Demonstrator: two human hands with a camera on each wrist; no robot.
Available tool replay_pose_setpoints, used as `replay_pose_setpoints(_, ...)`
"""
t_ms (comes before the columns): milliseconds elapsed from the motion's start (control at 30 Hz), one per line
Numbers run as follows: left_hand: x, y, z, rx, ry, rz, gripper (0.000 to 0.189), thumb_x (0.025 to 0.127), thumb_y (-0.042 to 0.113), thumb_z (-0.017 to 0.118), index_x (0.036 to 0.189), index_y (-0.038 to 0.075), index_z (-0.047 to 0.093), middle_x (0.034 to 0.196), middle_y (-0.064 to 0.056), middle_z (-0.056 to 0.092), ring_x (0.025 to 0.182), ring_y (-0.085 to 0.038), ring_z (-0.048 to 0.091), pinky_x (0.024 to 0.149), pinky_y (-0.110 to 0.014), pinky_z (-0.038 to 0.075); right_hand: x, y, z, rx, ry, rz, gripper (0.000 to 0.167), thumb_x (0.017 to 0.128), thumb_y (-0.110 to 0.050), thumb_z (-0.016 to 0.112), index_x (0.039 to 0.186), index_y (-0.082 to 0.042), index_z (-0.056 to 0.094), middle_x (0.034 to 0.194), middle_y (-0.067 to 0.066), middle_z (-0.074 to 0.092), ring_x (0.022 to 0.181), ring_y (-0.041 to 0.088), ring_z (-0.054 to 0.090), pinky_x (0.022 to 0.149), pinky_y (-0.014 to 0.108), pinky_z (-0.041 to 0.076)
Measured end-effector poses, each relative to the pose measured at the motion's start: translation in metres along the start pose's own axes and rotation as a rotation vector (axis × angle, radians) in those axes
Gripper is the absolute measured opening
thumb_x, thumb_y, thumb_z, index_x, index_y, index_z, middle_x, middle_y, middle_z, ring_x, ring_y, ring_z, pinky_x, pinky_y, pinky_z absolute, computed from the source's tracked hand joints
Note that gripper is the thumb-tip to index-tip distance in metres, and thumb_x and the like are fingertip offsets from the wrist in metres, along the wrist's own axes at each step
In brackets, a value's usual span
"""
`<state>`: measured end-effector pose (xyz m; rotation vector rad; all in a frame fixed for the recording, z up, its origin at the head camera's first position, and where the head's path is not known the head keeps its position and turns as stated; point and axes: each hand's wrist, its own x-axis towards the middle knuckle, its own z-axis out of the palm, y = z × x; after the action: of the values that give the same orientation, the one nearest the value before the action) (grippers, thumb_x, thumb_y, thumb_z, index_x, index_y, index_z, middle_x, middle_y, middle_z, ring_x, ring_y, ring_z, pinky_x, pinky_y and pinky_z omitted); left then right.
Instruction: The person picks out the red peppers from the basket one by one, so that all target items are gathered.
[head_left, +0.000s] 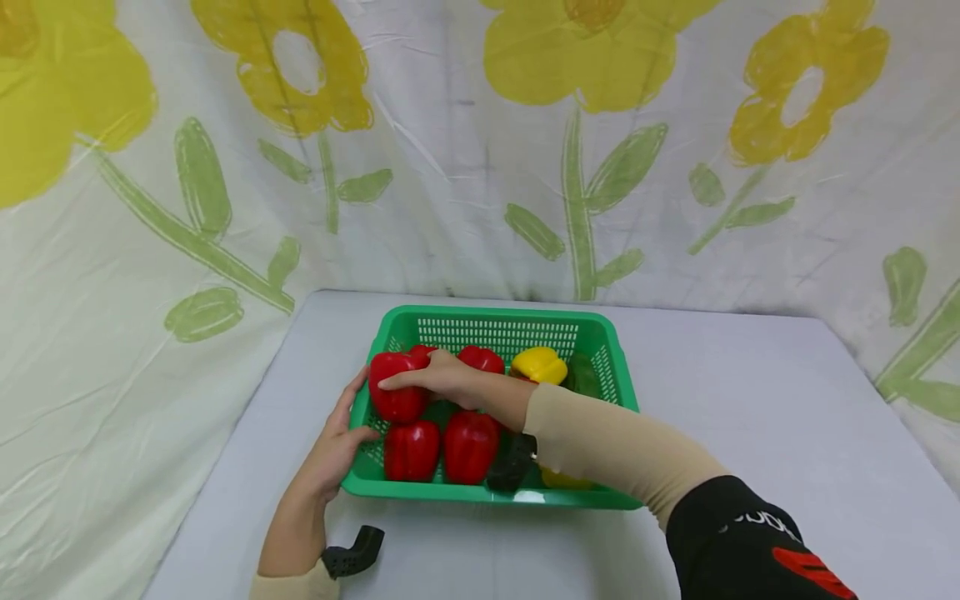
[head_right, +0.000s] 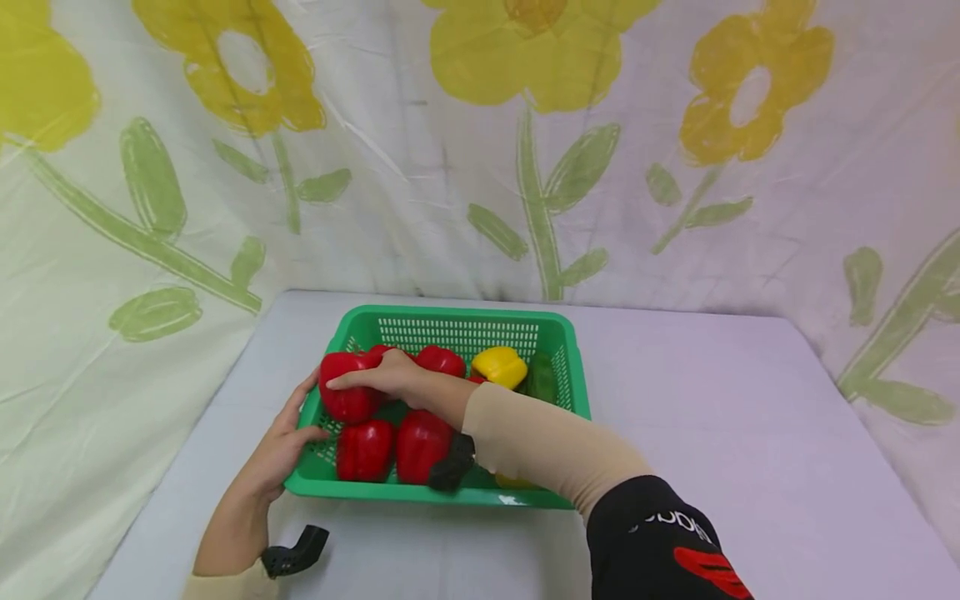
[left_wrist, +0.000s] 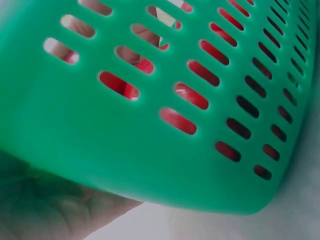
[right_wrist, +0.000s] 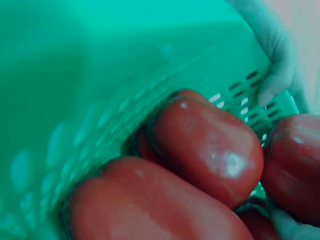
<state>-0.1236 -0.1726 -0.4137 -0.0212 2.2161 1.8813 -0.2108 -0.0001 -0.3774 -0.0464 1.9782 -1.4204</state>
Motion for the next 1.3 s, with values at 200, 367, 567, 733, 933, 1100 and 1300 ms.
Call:
replay_pose_setpoints(200, 0.0, -0.001, -0.001, 0.002, -0.011, 0.009, 0.081, 0.084, -0.006, 0.043, 0.15, 0.025, 0.01, 0.154, -0.01, 0.012, 0.133, -0.035, 0.021, 0.088, -0.04, 0.045, -0.004, -0.002, -0.001, -0.027, 0.012, 0.0, 0.063, 0.069, -0.042, 0.077, 0.116, -0.012, 0.049, 0.107, 0.003, 0.059, 0.101, 0.021, 0.053, 0.088, 0.044, 0.049)
replay_pose_setpoints(367, 0.001, -0.002, -0.001, 0.005, -0.01, 0.014, 0.08, 0.084, -0.005, 0.044, 0.15, 0.025, 0.01, 0.153, -0.011, 0.014, 0.132, -0.037, 0.023, 0.088, -0.044, 0.047, -0.008, -0.006, -0.006, -0.044, -0.012, -0.031, 0.058, 0.07, -0.041, 0.077, 0.114, -0.013, 0.051, 0.105, 0.002, 0.061, 0.1, 0.021, 0.054, 0.089, 0.044, 0.049)
replay_pose_setpoints(567, 0.001, -0.002, -0.001, 0.012, -0.004, 0.002, 0.079, 0.086, -0.005, 0.042, 0.15, 0.028, 0.01, 0.154, -0.011, 0.013, 0.133, -0.037, 0.023, 0.089, -0.046, 0.047, -0.014, -0.007, -0.018, -0.069, -0.02, -0.035, 0.057, 0.07, -0.042, 0.076, 0.113, -0.013, 0.052, 0.104, 0.002, 0.062, 0.098, 0.021, 0.055, 0.09, 0.044, 0.048)
replay_pose_setpoints(733, 0.001, -0.003, -0.001, 0.003, -0.003, -0.002, 0.079, 0.086, -0.006, 0.04, 0.15, 0.03, 0.01, 0.154, -0.01, 0.012, 0.133, -0.038, 0.024, 0.093, -0.05, 0.044, -0.024, -0.003, -0.03, -0.041, -0.013, -0.043, 0.054, 0.072, -0.041, 0.075, 0.111, -0.012, 0.052, 0.103, 0.003, 0.063, 0.095, 0.021, 0.056, 0.089, 0.044, 0.048)
replay_pose_setpoints(933, 0.001, -0.003, 0.0, 0.016, 0.0, -0.005, 0.08, 0.085, -0.006, 0.039, 0.15, 0.031, 0.01, 0.155, -0.009, 0.011, 0.134, -0.039, 0.025, 0.095, -0.05, 0.042, -0.038, 0.004, -0.046, 0.041, -0.039, -0.058, 0.051, 0.077, -0.032, 0.072, 0.118, -0.008, 0.051, 0.113, 0.006, 0.061, 0.102, 0.022, 0.056, 0.093, 0.043, 0.047)
replay_pose_setpoints(1100, 0.001, -0.002, 0.0, 0.021, 0.003, -0.009, 0.08, 0.085, -0.006, 0.039, 0.15, 0.032, 0.01, 0.155, -0.009, 0.01, 0.135, -0.039, 0.025, 0.096, -0.051, 0.04, -0.047, 0.01, -0.063, 0.086, -0.058, -0.083, 0.05, 0.08, -0.029, 0.069, 0.121, -0.008, 0.051, 0.118, 0.006, 0.06, 0.105, 0.021, 0.057, 0.091, 0.038, 0.048)
replay_pose_setpoints(1300, 0.001, -0.002, 0.0, 0.031, 0.001, 0.006, 0.081, 0.085, -0.006, 0.039, 0.15, 0.032, 0.01, 0.156, -0.008, 0.008, 0.137, -0.038, 0.02, 0.098, -0.055, 0.038, -0.059, 0.013, -0.086, 0.126, -0.05, -0.098, 0.049, 0.083, -0.024, 0.065, 0.124, -0.005, 0.048, 0.12, 0.008, 0.058, 0.103, 0.02, 0.057, 0.089, 0.034, 0.05)
